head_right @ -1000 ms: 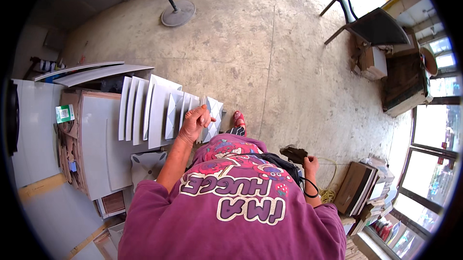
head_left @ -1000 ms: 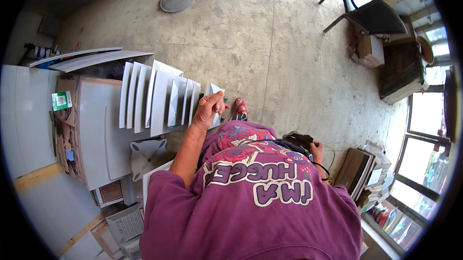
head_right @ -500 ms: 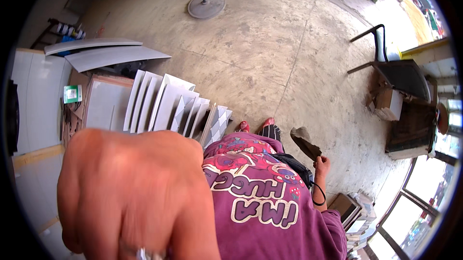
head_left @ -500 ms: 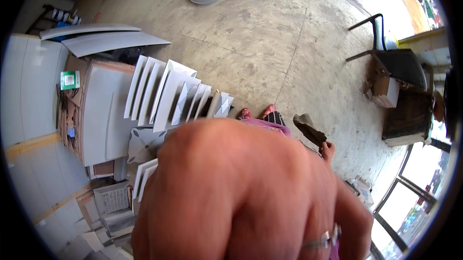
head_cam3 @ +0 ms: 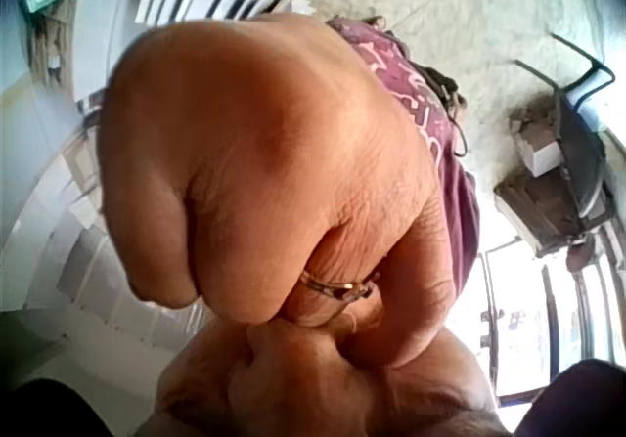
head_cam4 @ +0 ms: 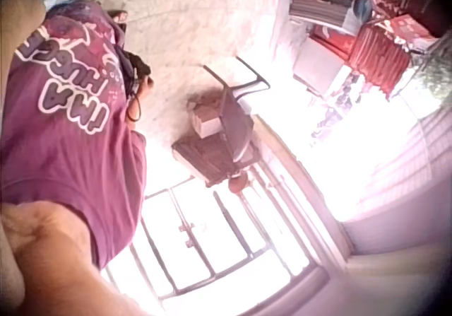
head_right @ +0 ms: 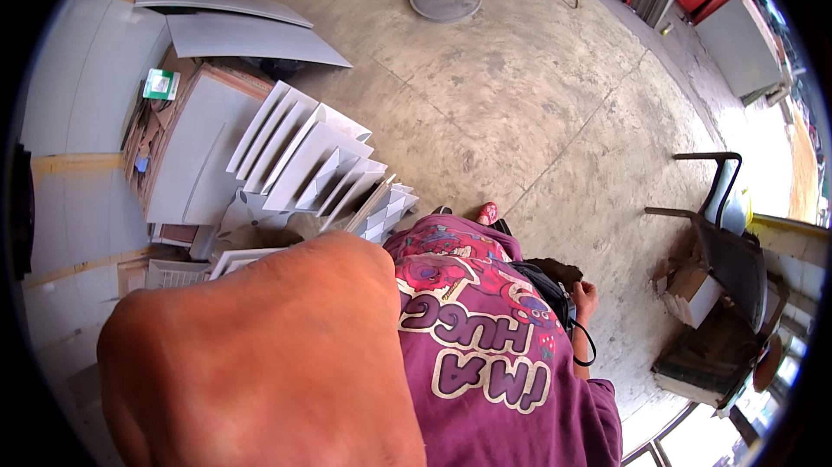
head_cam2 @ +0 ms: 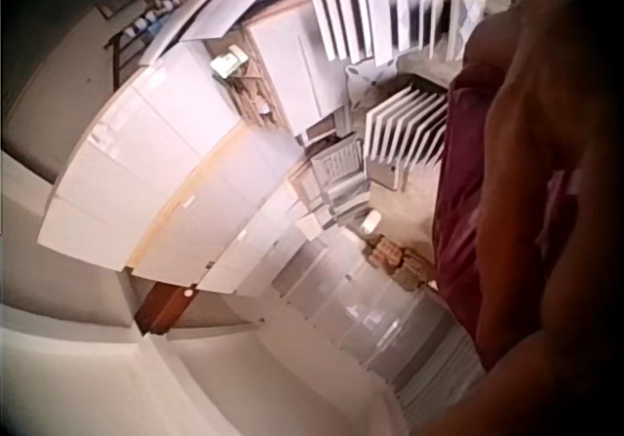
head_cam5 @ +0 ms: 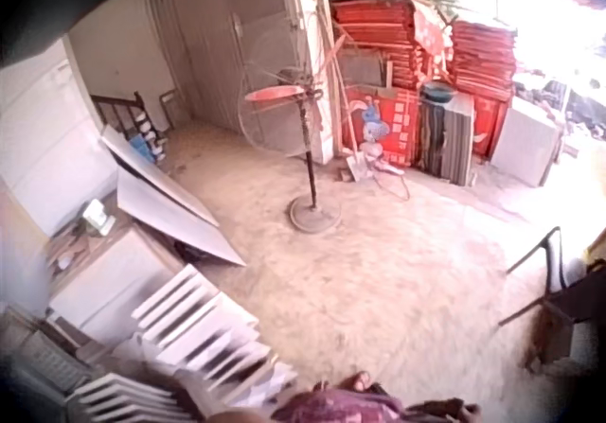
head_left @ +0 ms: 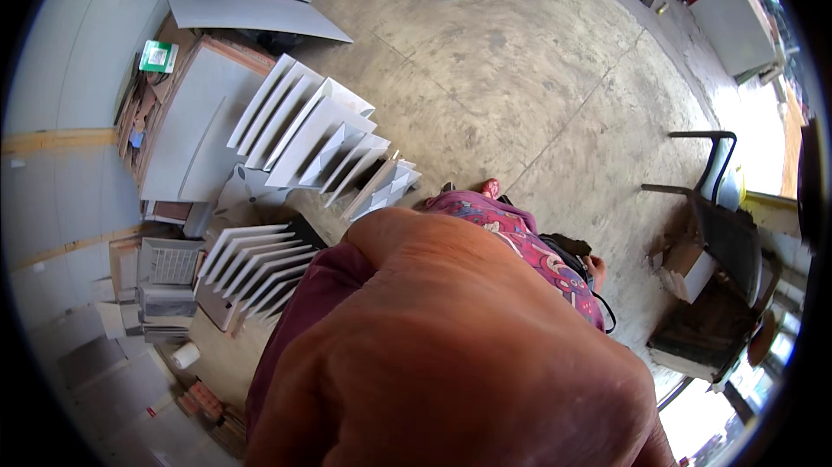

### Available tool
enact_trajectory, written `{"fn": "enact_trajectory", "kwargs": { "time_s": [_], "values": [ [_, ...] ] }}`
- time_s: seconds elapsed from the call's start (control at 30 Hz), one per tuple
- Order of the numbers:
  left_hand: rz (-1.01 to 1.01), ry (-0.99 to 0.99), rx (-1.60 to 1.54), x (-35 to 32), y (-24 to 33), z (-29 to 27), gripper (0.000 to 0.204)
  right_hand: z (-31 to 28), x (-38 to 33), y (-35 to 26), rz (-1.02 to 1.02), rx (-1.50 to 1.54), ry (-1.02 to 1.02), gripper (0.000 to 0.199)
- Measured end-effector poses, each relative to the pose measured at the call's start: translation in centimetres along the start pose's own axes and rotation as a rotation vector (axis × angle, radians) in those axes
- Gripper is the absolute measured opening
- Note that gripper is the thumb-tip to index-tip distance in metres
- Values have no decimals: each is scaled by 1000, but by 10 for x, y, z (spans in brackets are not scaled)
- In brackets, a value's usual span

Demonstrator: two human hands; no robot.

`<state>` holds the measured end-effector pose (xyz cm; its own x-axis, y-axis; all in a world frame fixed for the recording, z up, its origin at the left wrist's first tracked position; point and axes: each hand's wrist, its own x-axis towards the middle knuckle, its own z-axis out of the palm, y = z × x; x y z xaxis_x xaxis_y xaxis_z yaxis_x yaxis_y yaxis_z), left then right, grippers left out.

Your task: The person wipes several rectangular panels and boards with a cloth, handling them individually and wiping along their surfaces and edges.

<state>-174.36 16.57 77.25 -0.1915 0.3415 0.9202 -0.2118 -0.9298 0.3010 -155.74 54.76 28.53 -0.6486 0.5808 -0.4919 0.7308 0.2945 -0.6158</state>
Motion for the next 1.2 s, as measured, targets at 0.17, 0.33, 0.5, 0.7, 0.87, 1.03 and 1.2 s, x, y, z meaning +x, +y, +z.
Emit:
{"fn": "enact_trajectory", "kwargs": {
  "time_s": [0.17,0.33,0.5,0.7,0.87,1.03,1.2],
  "values": [
    [7,37,67,7,-18,-25,45,-12,31,-56,8,-82,-44,21],
    [12,56,111,16,-22,-39,44,-7,81,-35,41,70,-93,20],
    [6,74,151,13,-17,-49,43,8,108,-53,23,67,-129,21],
    [37,75,122,-2,12,-75,42,17,123,-68,-6,54,-134,20],
    [72,50,151,-12,52,-89,41,28,167,-45,-169,-272,-196,30],
    [138,74,193,-44,101,-113,41,59,208,-79,-280,-304,-172,30],
    [149,84,207,-51,133,-135,40,103,189,-182,-198,-261,-104,22]
  ]
}}
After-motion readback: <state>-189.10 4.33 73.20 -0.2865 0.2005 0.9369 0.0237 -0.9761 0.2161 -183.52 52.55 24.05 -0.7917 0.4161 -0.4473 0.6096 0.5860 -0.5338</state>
